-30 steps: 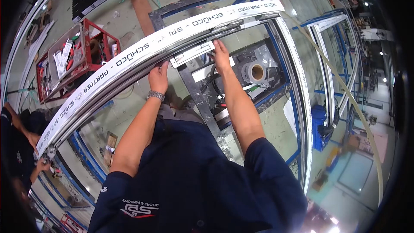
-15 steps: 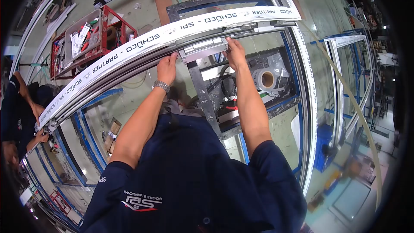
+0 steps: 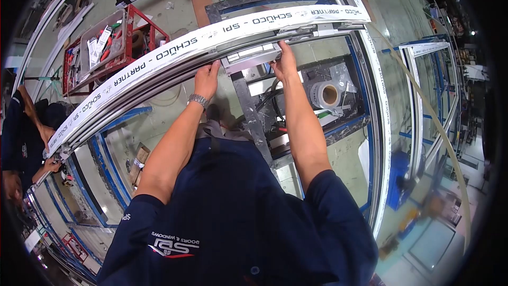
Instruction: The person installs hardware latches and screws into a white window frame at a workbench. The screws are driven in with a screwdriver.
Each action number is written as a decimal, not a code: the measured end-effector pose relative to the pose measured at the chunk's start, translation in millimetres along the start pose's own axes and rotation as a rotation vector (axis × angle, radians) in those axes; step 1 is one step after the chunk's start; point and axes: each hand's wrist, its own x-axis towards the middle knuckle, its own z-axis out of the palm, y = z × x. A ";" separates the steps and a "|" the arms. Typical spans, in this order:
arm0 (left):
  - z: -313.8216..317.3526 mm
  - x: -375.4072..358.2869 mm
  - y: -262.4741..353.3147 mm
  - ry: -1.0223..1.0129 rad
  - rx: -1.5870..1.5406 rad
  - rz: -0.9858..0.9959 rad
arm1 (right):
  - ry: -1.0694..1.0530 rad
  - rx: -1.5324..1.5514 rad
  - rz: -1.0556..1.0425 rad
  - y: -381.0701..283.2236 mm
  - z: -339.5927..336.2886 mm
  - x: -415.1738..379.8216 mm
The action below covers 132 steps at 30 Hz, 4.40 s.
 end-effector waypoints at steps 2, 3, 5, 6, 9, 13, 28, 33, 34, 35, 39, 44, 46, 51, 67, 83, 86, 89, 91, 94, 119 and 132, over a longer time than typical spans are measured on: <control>1.6 -1.0 3.2 0.018 -0.006 0.003 | 0.059 -0.062 -0.013 1.7 5.6 1.5; 1.6 -1.9 6.7 0.050 0.001 0.025 | 0.115 -0.075 -0.069 14.5 -2.8 19.6; 5.2 -0.6 0.2 0.081 0.012 0.049 | 0.161 -0.013 -0.206 18.4 10.9 14.0; 5.0 -3.8 0.9 0.089 0.015 0.061 | 0.195 0.030 -0.254 23.8 12.4 20.2; 5.8 -1.9 2.6 0.094 0.000 0.043 | 0.178 0.246 -0.338 36.6 15.5 32.6; 13.8 4.1 -11.8 0.009 -0.296 -0.168 | 0.105 0.222 -0.231 24.3 17.4 15.9; 13.8 12.4 -20.9 -0.018 -0.227 -0.129 | 0.084 0.185 -0.260 20.6 17.8 11.7; 12.8 2.7 -10.5 0.029 -0.141 -0.067 | 0.148 0.221 -0.299 24.8 23.5 19.6; 13.2 5.2 -13.8 0.030 -0.140 -0.066 | 0.143 0.291 -0.285 23.3 29.5 17.8; 13.0 7.6 -16.7 0.028 -0.136 -0.064 | 0.140 0.363 -0.271 22.0 34.6 15.5; 12.8 7.8 -21.7 -0.030 -0.185 -0.104 | 0.153 0.455 -0.352 30.3 34.1 21.2; 12.6 5.3 -15.7 0.017 -0.172 -0.055 | 0.266 0.258 -0.361 39.8 20.4 34.7; 14.9 0.7 -15.1 0.045 -0.135 -0.016 | 0.374 0.088 -0.356 31.0 25.0 20.5; 4.4 -4.1 -0.5 0.027 0.016 -0.002 | 0.272 0.068 -0.319 30.1 12.9 16.6; 13.3 4.7 -4.8 0.119 0.101 -0.032 | 0.612 -0.614 -0.370 16.1 30.6 13.5; 21.9 7.6 -8.9 -0.136 -0.919 -0.377 | 0.131 -0.306 -0.134 19.1 -7.7 2.5; 19.4 9.5 -11.3 -0.193 -0.987 -0.346 | 0.078 -0.186 -0.179 31.8 -17.4 13.0; 19.1 8.9 -11.2 -0.174 -0.863 -0.382 | 0.034 -0.098 -0.133 29.9 -14.3 10.6; 19.2 5.2 -8.9 -0.131 -0.689 -0.324 | 0.110 -0.164 0.022 7.3 5.8 -19.2; 18.4 7.5 -15.5 -0.053 -0.359 -0.207 | -0.049 0.067 -0.056 12.7 4.7 -18.1; -7.5 5.1 -3.1 -0.032 0.169 0.254 | -0.069 0.114 0.017 47.8 60.1 -74.0; -14.0 16.3 -0.9 -0.213 0.212 0.261 | 0.330 -0.237 0.177 20.8 93.2 -80.9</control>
